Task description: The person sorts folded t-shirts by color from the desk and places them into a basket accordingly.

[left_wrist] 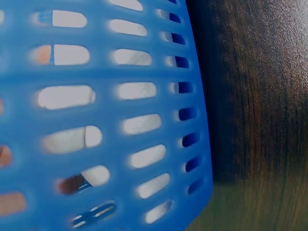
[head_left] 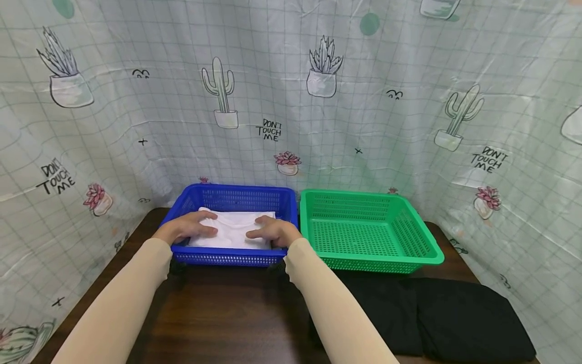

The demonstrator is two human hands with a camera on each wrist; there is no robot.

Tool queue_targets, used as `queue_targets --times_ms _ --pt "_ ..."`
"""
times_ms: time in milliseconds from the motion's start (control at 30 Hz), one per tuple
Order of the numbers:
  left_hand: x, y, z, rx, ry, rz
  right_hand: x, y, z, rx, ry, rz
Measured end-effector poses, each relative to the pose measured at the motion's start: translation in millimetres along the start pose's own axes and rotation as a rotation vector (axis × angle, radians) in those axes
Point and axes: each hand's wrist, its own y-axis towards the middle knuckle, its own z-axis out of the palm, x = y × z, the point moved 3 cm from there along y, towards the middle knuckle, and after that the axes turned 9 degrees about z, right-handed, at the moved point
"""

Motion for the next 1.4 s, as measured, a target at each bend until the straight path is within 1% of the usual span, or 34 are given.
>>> queue_targets --times_ms 100,233,300,400,467,567,700,800,900,1000,1100,1267,1400 --pt "-2.1 -1.0 -1.1 0.010 -0.020 0.004 4 -3 -5 0.036 0.020 0.004" --pt "-2.7 -7.7 -4.8 0.025 -0.063 0.016 9 -6 -7 0.101 0.052 -0.003" --pt "-4.2 -11.8 -7.2 0.031 -0.078 0.031 11 -10 -7 0.122 0.031 -0.022" --pt "-10.6 -18.2 -10.3 0.025 -0.035 0.060 13 -22 -11 0.132 -0.035 -0.073" --pt "-17.7 -22.3 -11.7 0.012 0.023 0.089 15 -34 -18 0.129 -0.082 -0.112" --pt "-30.1 -29.1 -13.0 -0.020 0.107 0.135 16 -53 -32 0.130 -0.106 -0.157" --pt "-47.2 -38.8 -13.7 -0.074 0.182 0.181 16 -80 -51 0.162 -0.124 -0.236" --pt "-63.0 -46.3 -12.2 -0.110 0.220 0.220 13 -103 -64 0.196 -0.128 -0.294" --pt "-81.7 -55.1 -7.6 -0.136 0.232 0.283 8 -128 -77 0.211 -0.125 -0.342" --pt "-99.8 -64.5 1.3 -0.157 0.214 0.345 -1 -153 -91 0.200 -0.132 -0.378" --pt "-116.5 -73.8 15.0 -0.168 0.178 0.404 -19 -175 -106 0.177 -0.138 -0.404" --pt "-134.2 -88.9 39.6 -0.176 0.114 0.485 -64 -206 -131 0.135 -0.105 -0.417" --pt "-145.0 -97.8 61.9 -0.182 0.074 0.569 -105 -228 -151 0.089 -0.053 -0.409"
